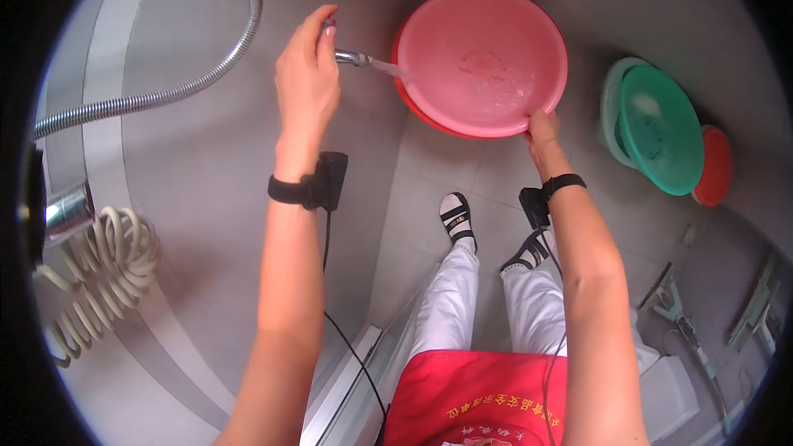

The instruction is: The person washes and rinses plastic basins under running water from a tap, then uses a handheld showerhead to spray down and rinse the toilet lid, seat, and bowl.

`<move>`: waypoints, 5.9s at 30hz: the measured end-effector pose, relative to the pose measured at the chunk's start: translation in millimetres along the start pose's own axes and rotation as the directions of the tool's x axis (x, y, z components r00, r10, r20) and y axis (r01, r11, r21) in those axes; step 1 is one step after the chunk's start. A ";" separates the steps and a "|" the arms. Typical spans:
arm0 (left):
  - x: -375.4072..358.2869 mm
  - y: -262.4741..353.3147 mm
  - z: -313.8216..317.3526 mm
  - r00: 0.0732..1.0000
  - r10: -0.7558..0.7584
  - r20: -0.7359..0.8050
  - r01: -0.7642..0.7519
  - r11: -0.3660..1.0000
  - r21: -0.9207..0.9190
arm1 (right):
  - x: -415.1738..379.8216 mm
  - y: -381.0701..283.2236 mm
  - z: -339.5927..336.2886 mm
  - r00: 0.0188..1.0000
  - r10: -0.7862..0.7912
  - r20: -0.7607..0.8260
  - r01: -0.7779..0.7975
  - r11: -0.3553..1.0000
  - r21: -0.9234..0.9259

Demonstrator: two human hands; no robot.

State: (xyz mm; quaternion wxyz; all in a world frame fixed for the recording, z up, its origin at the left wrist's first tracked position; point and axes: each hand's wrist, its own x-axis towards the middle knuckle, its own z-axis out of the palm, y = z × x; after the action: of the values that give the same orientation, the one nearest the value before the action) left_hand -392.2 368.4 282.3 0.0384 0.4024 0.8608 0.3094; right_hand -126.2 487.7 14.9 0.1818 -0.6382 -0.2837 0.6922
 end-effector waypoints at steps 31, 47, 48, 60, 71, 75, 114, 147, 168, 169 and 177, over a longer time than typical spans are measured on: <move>-182.4 -10.0 297.7 0.266 -0.369 0.891 0.557 -0.695 -0.455 | -7.5 -46.6 -117.4 0.988 -0.103 0.112 0.126 0.965 -0.228; -165.8 -63.4 280.1 0.291 -0.456 0.841 0.627 -0.573 -0.528 | 5.6 -19.6 -81.1 0.966 0.063 0.250 -0.040 0.995 -0.096; -160.7 -45.7 277.5 0.284 -0.470 0.836 0.642 -0.554 -0.530 | 7.7 -29.7 -85.0 0.971 0.057 0.234 -0.024 0.989 -0.144; -188.4 -60.3 268.5 0.315 -0.495 0.810 0.600 -0.557 -0.574 | -25.8 -22.5 -81.0 0.964 0.065 0.258 -0.023 0.986 -0.163; -211.4 -15.3 292.3 0.222 -0.519 0.825 0.696 -0.508 -0.507 | 3.9 -24.3 -135.7 0.955 0.149 0.257 -0.104 0.979 -0.178; -217.9 -38.5 268.4 0.184 -0.514 0.838 0.704 -0.525 -0.477 | -18.4 -17.7 -109.7 0.957 0.205 0.203 -0.173 0.971 -0.166; 3.8 7.4 -14.1 0.990 0.115 0.087 -0.143 0.876 0.461 | -112.4 -102.1 86.7 0.058 -0.179 0.982 0.477 -0.859 -0.185; 26.9 9.1 -8.6 0.981 -0.167 0.103 0.086 0.836 0.542 | -172.6 -60.3 135.2 0.147 0.168 0.975 0.546 -0.835 0.062; 18.4 -26.4 -12.4 0.961 0.172 0.214 -0.237 0.914 0.328 | -158.4 -84.1 92.1 0.004 -0.138 0.990 0.547 -0.829 -0.117; 18.2 -25.8 -12.5 0.964 0.160 0.210 -0.223 0.920 0.322 | -158.4 -84.7 91.8 0.003 -0.138 0.990 0.550 -0.827 -0.117; 21.4 -19.2 -23.8 0.927 0.135 0.351 -0.260 0.903 0.341 | -158.4 -88.5 86.3 0.030 -0.195 0.980 0.582 -0.794 -0.176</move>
State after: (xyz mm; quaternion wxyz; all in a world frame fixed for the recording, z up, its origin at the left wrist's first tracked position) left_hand -426.9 362.4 294.5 0.0660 0.5329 0.8408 0.0693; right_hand -202.2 445.1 195.9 0.0610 -0.0071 -0.9979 -0.0191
